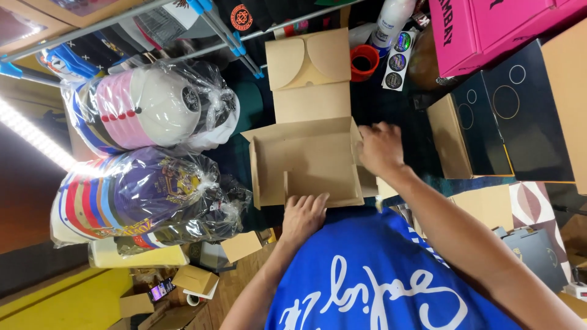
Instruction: The person assembles flat-packed cardboard boxes by folding the flaps and tucking the tabs into slots to form the box structure. They repeat this process for multiple boxes, including one labeled 'Street Hustler' and another labeled 'Certified Shaungero', placing the finished boxes on a table.
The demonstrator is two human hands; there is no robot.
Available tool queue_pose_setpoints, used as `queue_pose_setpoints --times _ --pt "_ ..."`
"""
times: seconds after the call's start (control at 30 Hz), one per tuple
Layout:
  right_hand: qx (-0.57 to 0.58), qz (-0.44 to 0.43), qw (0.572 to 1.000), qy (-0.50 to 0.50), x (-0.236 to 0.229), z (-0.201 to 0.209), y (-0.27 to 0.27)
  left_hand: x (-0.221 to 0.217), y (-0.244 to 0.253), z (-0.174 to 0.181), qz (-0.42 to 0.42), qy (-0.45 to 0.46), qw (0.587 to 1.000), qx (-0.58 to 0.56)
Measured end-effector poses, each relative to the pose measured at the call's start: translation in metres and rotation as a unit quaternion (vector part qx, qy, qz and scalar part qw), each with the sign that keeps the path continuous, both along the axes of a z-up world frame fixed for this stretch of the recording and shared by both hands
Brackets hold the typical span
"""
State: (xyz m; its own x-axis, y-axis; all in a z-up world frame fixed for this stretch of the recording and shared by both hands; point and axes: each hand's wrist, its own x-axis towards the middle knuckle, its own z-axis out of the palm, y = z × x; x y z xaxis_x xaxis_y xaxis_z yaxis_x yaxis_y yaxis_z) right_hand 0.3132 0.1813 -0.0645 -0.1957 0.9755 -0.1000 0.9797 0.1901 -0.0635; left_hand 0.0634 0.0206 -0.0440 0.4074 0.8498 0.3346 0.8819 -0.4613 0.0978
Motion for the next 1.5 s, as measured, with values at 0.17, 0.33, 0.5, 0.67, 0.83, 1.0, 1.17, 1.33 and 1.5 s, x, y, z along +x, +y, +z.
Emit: queue_pose_setpoints --times 0.17,0.33,0.5,0.67,0.83,1.0,1.17,1.33,1.5 --pt "-0.109 -0.055 0.986 0.113 -0.023 0.015 -0.020 0.036 0.037 0.062 -0.114 0.046 0.960 -0.251" --pt "-0.072 -0.057 0.985 0.149 -0.004 -0.006 -0.019 0.068 0.054 0.070 -0.061 0.017 0.913 -0.402" --pt "-0.100 -0.060 0.960 0.253 -0.008 0.072 -0.026 0.083 0.064 0.086 -0.022 -0.014 0.876 -0.481" --pt "-0.087 -0.020 0.960 0.264 -0.001 0.067 -0.026 0.094 0.072 0.055 0.006 -0.230 0.809 -0.541" --pt "-0.148 -0.047 0.933 0.323 0.010 0.060 -0.022 0.113 0.086 0.063 0.030 -0.254 0.834 -0.489" --pt "-0.187 -0.071 0.920 0.337 0.032 0.030 -0.026 0.114 0.101 0.045 0.032 -0.290 0.819 -0.494" --pt "0.002 0.097 0.956 0.278 0.044 -0.007 -0.050 0.117 0.102 0.053 0.066 -0.337 0.825 -0.449" --pt "0.117 0.125 0.969 0.175 0.045 -0.020 -0.046 0.107 0.125 0.087 0.022 -0.289 0.820 -0.494" --pt "0.121 0.118 0.978 0.122 0.050 -0.001 -0.054 0.105 0.124 0.090 0.022 -0.286 0.806 -0.517"
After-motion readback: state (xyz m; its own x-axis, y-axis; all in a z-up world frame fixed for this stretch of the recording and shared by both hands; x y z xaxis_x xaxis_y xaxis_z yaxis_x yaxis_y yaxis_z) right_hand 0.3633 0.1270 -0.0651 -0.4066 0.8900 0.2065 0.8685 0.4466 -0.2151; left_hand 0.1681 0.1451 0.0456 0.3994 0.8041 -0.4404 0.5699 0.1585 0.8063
